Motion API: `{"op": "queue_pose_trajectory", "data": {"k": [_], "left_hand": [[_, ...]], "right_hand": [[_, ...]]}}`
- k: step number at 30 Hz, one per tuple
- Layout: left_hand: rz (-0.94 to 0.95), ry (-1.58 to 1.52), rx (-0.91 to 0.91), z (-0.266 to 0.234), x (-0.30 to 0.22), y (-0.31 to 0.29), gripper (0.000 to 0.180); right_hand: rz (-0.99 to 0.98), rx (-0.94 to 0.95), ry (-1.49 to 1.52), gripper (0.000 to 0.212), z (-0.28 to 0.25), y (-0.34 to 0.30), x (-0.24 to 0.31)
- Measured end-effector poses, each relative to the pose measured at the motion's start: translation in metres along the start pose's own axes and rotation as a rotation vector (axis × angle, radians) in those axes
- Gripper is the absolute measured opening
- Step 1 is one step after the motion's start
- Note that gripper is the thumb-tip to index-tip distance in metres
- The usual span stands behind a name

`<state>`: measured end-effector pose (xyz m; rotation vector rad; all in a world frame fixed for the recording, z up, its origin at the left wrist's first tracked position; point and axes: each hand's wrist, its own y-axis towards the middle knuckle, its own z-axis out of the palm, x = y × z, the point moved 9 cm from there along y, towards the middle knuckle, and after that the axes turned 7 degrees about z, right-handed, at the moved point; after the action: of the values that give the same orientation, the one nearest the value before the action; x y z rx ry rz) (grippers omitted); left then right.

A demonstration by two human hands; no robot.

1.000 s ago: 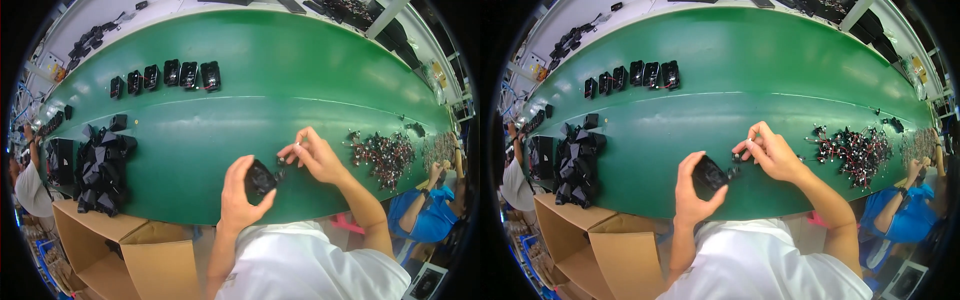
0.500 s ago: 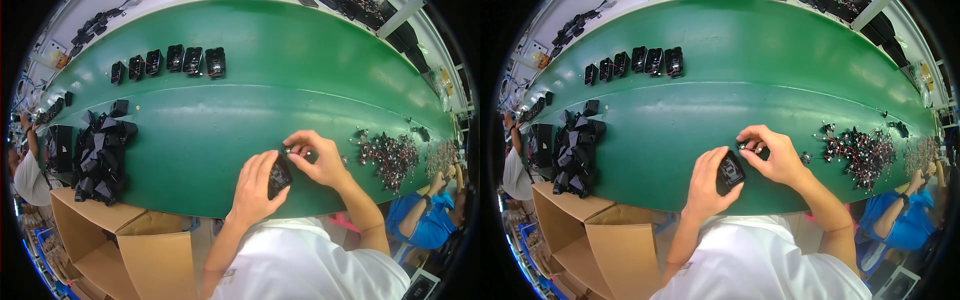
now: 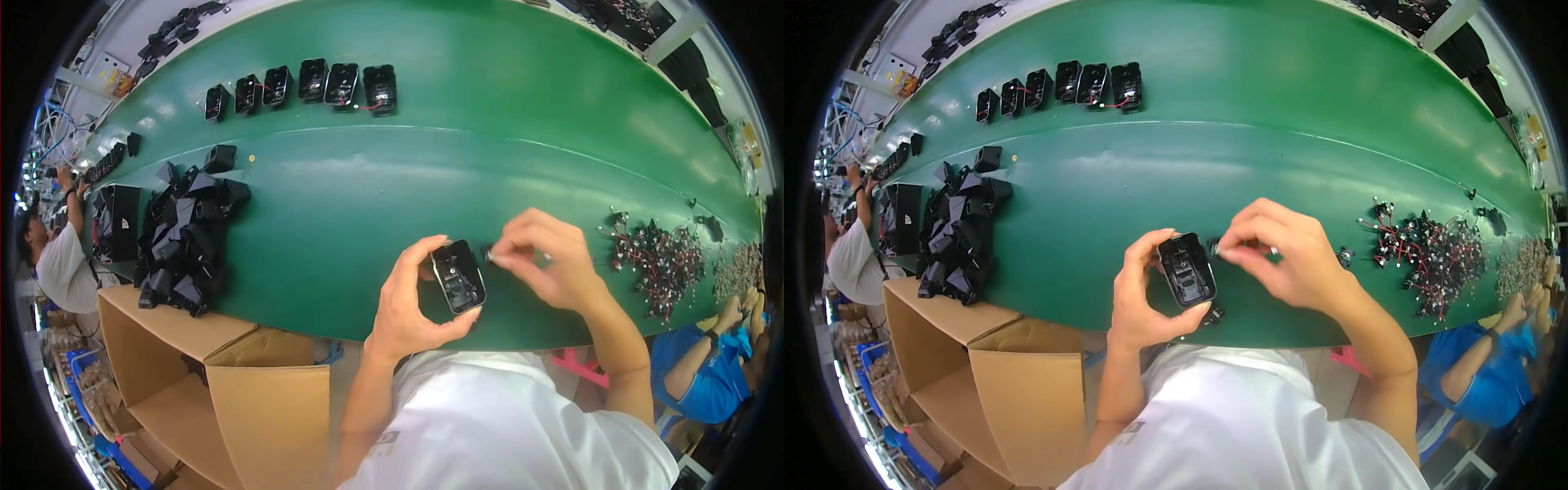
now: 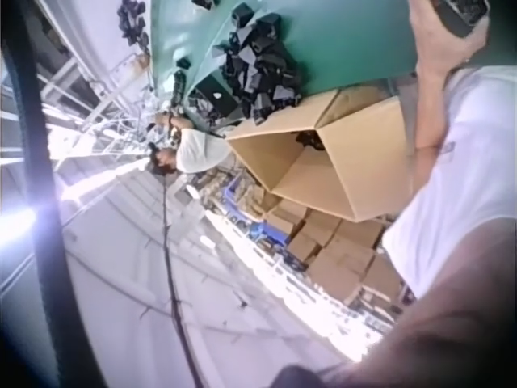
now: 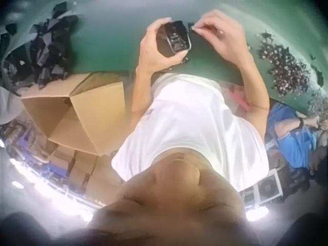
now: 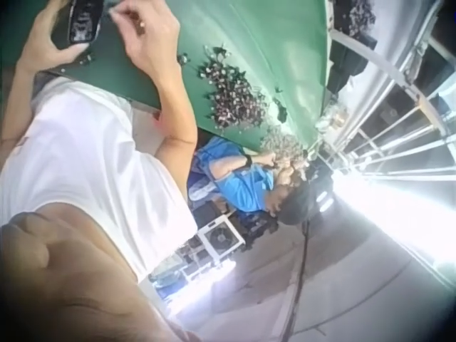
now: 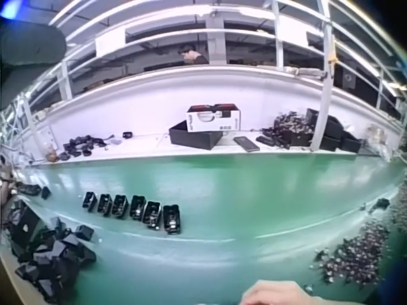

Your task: The person assembles small electronic components into plastic housings by hand, taking the components from a cardboard box and inserting them into the housings.

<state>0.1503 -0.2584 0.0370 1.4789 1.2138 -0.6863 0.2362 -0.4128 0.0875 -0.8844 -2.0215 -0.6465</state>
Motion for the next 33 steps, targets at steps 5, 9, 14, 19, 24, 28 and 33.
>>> {"op": "queue_pose_trajectory", "data": {"k": [5, 9, 14, 19, 24, 28, 33], "left_hand": [[0.13, -0.087, -0.005, -0.003, -0.014, 0.004, 0.093], [0.141, -0.002, 0.05, -0.004, -0.016, 0.01, 0.096], [0.273, 0.159, 0.149, -0.003, -0.035, 0.017, 0.096], [0.274, 0.173, 0.227, 0.006, -0.044, 0.027, 0.096], [0.221, 0.114, 0.086, -0.002, -0.039, 0.026, 0.092], [0.276, 0.218, -0.015, -0.005, -0.038, 0.026, 0.086], [0.32, 0.489, 0.002, 0.0, -0.052, 0.034, 0.076]], "right_hand": [[-0.056, 0.147, 0.16, 0.017, 0.023, -0.008, 0.033], [-0.015, 0.089, 0.195, 0.019, 0.024, -0.01, 0.026], [-0.086, 0.121, 0.023, 0.015, 0.028, -0.011, 0.034], [-0.004, 0.226, 0.067, 0.016, 0.026, -0.007, 0.035], [0.155, 0.319, 0.357, 0.018, 0.033, -0.011, 0.006], [0.32, 0.319, 0.893, 0.032, 0.046, -0.019, -0.014], [0.598, 0.355, 1.368, 0.025, 0.069, -0.035, -0.033]]}}
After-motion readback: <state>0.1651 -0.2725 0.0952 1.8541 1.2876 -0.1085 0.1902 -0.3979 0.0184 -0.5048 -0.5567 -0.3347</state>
